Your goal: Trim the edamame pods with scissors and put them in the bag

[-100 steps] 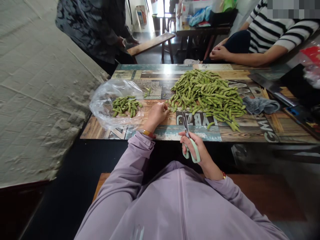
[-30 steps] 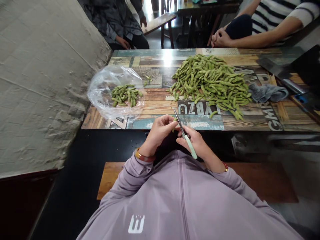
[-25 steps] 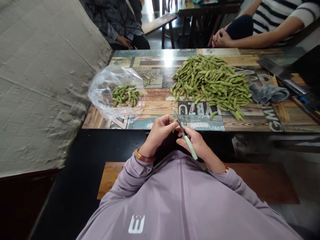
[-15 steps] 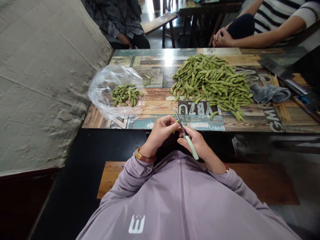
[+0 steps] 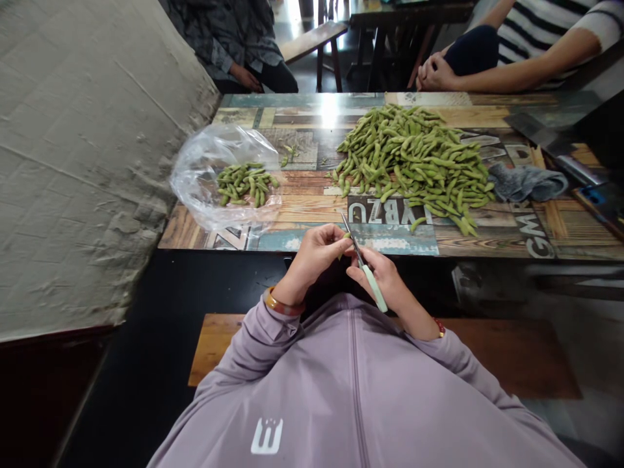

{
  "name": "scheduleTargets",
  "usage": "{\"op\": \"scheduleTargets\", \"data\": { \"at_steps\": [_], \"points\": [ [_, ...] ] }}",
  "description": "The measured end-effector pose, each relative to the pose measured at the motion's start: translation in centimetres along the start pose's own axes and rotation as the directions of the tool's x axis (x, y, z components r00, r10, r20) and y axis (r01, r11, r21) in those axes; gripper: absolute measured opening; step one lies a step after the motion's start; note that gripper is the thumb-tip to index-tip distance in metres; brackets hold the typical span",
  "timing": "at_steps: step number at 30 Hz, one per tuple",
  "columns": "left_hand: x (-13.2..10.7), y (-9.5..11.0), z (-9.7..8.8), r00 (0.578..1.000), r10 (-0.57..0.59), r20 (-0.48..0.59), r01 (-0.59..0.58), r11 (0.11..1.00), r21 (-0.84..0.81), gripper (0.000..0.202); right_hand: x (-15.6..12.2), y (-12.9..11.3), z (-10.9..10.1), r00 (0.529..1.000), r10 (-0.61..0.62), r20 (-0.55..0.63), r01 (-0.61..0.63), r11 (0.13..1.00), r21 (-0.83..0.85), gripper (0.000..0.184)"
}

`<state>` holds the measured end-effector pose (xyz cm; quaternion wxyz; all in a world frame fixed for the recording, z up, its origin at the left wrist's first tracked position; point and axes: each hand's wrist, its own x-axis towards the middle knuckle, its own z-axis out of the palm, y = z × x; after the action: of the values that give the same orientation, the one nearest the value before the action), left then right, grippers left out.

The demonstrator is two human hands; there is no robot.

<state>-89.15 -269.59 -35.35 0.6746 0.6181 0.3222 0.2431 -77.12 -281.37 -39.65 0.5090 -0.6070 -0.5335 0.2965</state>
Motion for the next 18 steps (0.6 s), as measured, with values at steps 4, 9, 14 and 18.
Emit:
{"op": "scheduleTargets", "data": {
  "at_steps": [4,9,14,18],
  "points": [
    [0.2,-0.1,0.1,1.0,-0.006,0.005,0.006,0.999,-0.048,0.032,0.0,0.0,0.0,1.0,0.027,0.003,-0.027,1.0,-0.006,0.033],
    [0.4,-0.4,-0.1,0.997,-0.024,-0.077,0.016,0.995,-0.104,0.032,-0.2,0.8,0.2,0.99,0.143,-0.001,-0.143,0.988,0.05,0.041],
    [0.6,-0.6,-0.5,0.982,-0.086,-0.169,0.026,0.943,-0.332,0.034,-0.3,1.0,0.2,0.986,0.166,-0.027,-0.162,0.981,0.105,0.045],
    [0.6,-0.3,-0.5,0.975,-0.1,-0.199,0.003,0.9,-0.437,0.036,-0.2,0.3,0.0,0.991,0.134,-0.011,-0.133,0.988,0.074,0.044]
  ]
}}
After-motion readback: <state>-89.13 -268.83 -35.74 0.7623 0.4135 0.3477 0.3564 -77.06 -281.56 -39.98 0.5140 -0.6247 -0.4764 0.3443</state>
